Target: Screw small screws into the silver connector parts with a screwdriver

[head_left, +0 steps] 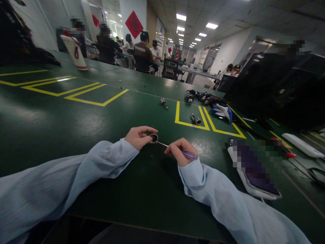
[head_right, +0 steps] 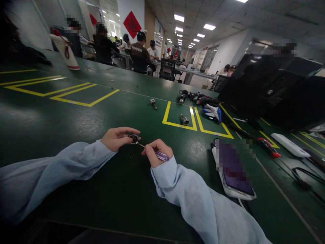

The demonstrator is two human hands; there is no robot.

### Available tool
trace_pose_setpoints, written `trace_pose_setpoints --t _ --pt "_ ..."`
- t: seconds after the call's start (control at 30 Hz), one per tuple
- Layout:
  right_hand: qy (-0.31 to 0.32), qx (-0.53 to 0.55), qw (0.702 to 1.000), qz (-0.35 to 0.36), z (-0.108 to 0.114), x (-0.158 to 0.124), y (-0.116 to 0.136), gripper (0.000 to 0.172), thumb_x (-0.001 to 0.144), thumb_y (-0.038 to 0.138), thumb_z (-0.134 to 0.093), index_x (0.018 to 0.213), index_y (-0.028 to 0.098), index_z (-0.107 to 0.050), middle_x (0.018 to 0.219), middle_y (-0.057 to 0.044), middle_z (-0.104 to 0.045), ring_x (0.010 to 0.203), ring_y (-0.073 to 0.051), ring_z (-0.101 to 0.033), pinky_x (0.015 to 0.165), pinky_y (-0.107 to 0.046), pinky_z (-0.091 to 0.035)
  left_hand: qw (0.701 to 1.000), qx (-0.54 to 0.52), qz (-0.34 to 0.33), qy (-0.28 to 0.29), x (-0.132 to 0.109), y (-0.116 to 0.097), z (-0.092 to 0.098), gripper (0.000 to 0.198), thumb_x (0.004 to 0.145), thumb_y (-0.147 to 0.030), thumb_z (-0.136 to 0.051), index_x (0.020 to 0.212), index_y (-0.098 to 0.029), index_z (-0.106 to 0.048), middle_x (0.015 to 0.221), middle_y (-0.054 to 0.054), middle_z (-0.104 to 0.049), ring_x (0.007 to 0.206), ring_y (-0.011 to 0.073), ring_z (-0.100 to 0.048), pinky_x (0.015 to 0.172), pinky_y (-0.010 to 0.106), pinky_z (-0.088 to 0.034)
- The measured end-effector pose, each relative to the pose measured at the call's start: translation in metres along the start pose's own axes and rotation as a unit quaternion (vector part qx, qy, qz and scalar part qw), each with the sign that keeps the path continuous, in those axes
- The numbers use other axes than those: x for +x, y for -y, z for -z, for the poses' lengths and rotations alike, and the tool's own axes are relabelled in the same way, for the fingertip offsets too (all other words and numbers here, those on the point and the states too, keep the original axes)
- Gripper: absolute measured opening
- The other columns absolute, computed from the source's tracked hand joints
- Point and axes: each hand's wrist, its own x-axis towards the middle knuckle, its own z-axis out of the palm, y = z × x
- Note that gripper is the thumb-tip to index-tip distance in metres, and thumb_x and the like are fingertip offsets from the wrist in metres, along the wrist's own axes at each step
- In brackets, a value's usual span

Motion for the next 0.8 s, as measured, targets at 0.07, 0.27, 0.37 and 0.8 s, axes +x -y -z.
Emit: trace_pose_setpoints --t 0.07,0.27,0.37,0.8 --pt "0.002 -0.037 0.999 0.02 -0.001 -0.0004 0.0013 0.015 0.076 0.028 -0.054 0.068 0.018 -0.061 0.063 -0.002 -0.064 0.055 -0.012 -0.056 0.053 -0.024 -0.044 1.0 -0.003 0.0 0.003 0.0002 0.0 0.0002 0.03 0.056 -0.012 -0.061 0.086 -0.011 -0.065 0.073 0.004 -0.071 0.074 0.02 -0.068 0.078 0.036 -0.054" --pt "0.02 -0.095 0.991 0.094 -0.0062 0.001 -0.0016 0.011 0.077 0.025 -0.053 0.075 0.018 -0.062 0.071 -0.003 -0.065 0.065 -0.013 -0.059 0.062 -0.025 -0.046 1.0 0.0 -0.007 0.004 -0.0018 -0.0028 -0.0013 0.029 0.057 -0.012 -0.06 0.085 -0.011 -0.065 0.071 0.004 -0.071 0.071 0.0187 -0.068 0.076 0.034 -0.054" --pt "0.034 -0.107 0.986 0.124 -0.0063 0.0016 -0.0025 0.01 0.078 0.022 -0.052 0.076 0.018 -0.061 0.072 -0.004 -0.065 0.067 -0.014 -0.06 0.064 -0.026 -0.046 1.0 0.001 -0.003 -0.003 -0.0037 -0.006 -0.003 0.028 0.056 -0.014 -0.061 0.084 -0.01 -0.066 0.071 0.004 -0.071 0.071 0.0194 -0.068 0.076 0.034 -0.054" --pt "0.04 -0.159 0.955 0.249 -0.0081 0.0021 -0.0035 0.008 0.078 0.014 -0.051 0.08 0.018 -0.058 0.076 -0.004 -0.067 0.072 -0.014 -0.062 0.071 -0.026 -0.047 0.999 0.023 -0.02 -0.01 -0.0039 0.0007 -0.0052 0.028 0.062 -0.021 -0.062 0.087 -0.011 -0.067 0.071 0.005 -0.072 0.067 0.0181 -0.068 0.07 0.03 -0.055"
